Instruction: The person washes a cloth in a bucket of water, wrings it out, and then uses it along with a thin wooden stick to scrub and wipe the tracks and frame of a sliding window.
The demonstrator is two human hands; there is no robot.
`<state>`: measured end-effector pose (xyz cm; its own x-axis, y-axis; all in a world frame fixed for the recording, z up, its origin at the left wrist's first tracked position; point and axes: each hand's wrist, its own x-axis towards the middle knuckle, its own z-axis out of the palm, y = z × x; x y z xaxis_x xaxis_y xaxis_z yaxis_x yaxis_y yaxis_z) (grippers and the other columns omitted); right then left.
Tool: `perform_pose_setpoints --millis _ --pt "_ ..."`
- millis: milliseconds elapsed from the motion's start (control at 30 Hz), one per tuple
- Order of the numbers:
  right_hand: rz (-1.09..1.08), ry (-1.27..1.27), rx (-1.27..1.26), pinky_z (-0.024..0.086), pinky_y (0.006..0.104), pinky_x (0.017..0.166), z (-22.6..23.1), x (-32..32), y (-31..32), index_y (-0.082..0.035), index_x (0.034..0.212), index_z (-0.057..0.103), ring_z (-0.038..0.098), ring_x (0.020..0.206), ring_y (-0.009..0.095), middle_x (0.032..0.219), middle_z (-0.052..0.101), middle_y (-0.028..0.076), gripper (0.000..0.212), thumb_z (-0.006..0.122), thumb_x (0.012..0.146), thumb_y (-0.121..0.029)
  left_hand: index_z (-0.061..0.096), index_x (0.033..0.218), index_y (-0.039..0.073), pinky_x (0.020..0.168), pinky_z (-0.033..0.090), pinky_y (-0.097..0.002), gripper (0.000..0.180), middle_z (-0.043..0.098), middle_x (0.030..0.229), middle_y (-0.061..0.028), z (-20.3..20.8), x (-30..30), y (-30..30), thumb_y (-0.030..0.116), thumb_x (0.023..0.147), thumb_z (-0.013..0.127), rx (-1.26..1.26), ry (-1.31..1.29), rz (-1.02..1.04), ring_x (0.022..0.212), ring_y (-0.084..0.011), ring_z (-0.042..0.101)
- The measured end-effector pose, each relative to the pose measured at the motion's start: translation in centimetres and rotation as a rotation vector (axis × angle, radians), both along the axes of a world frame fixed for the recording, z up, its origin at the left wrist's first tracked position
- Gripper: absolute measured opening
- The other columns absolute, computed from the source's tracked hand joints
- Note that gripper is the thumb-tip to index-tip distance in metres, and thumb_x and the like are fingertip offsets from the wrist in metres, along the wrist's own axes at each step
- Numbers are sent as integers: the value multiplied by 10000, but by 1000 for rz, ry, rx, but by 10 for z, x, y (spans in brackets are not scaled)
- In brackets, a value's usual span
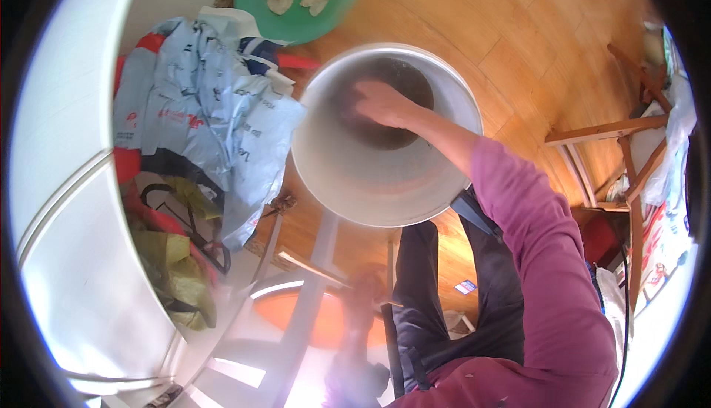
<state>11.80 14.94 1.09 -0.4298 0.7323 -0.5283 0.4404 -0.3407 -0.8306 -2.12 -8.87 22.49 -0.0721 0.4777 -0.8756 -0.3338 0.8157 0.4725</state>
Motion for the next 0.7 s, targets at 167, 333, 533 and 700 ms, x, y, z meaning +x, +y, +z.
perform_pose_setpoints --millis 167,333,533,700 --pt "-95 -160 255 461 449 774 -16 -16 -20 -21 931 606 597 910 357 908 639 177 205 485 799 -122 558 962 3 508 328 -217 166 424 640 27 12 19 -1 149 915 495 35 -3 8 569 -56 377" --pt "687 -739 240 399 549 870 -128 -36 -68 -84 1038 657 594 1036 289 1070 638 158 275 472 842 -135 548 1012 -45 487 288 -228 348 401 600 18 -21 25 -15 292 943 495 180 7 -22 524 -59 353" --pt "778 -596 -151 423 443 911 -149 -20 -75 -60 1077 647 581 1065 286 1120 626 146 300 484 845 -159 565 1016 3 472 301 -228 291 408 627 12 -44 19 -25 272 930 497 29 9 -94 511 -72 360" --pt "378 98 10 464 419 693 -19 23 -21 30 891 634 596 807 314 837 629 156 268 519 778 -184 599 954 46 445 354 -247 209 562 774 -31 -46 17 -10 223 902 501 -126 -458 413 504 -103 426"
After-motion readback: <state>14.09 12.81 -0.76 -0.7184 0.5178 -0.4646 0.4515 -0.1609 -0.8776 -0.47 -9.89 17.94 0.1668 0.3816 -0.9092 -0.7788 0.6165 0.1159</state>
